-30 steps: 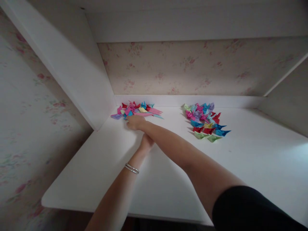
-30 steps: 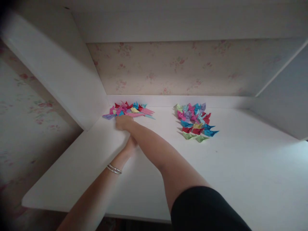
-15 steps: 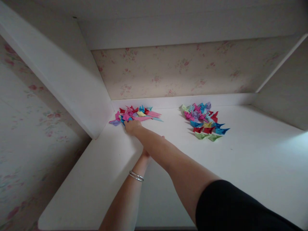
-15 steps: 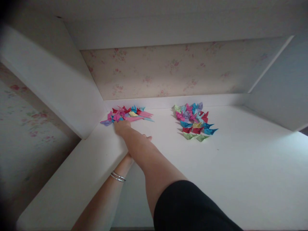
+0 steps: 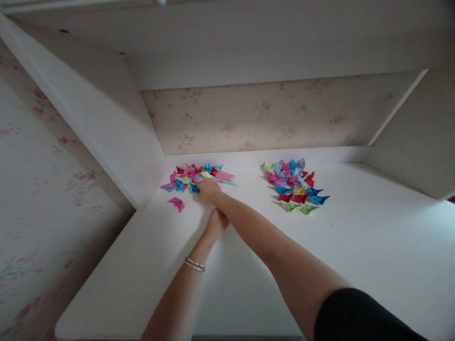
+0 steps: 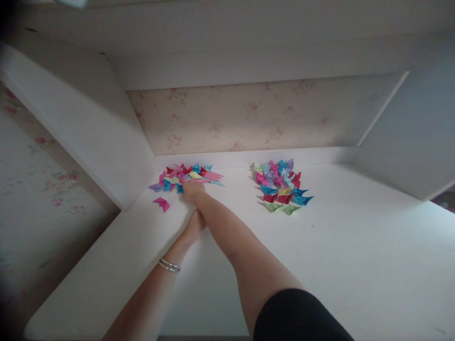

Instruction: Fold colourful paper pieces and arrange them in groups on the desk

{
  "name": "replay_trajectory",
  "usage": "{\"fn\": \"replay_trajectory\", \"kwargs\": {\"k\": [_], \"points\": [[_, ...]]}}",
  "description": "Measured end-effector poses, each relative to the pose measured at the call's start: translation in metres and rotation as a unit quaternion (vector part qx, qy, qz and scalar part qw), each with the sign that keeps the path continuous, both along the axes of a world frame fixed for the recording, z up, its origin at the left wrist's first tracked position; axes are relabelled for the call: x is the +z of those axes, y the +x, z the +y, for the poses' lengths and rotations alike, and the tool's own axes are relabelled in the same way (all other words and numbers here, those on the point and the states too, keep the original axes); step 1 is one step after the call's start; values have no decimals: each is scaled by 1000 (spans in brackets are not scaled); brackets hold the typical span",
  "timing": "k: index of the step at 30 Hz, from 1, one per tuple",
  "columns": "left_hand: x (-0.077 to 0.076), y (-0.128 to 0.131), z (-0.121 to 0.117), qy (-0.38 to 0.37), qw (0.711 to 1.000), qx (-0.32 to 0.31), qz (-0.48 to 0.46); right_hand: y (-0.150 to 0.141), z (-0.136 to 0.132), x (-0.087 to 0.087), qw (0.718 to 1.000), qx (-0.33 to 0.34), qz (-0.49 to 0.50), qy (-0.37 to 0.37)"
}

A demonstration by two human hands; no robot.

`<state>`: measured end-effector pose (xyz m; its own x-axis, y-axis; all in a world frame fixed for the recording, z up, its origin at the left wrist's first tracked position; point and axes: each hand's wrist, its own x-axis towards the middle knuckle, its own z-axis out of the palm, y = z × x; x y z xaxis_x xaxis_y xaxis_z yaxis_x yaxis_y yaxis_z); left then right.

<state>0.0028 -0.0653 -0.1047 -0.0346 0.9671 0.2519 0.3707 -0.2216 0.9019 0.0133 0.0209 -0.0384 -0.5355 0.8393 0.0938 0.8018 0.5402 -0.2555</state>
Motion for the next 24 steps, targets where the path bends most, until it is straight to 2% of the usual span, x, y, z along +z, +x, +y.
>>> {"fn": "replay_trajectory", "kwargs": {"k": [4, 11, 16, 20, 24], "points": [[11, 0, -9, -47, 998, -6, 43, 32, -4, 0, 999, -7, 32, 7], [22, 2, -19, -68, 996, 25, 54, 106, -27, -2, 993, -34, 113, 27], [24, 3, -23, -24, 998, 29, 52, 169, -57, -16, 964, -84, 250, -4], [23, 7, -22, -13, 998, 20, 52, 213, -89, -31, 944, -67, 318, -58], [24, 18, -26, -35, 999, 12, 12, 241, -119, -41, 934, -68, 346, -60]]}}
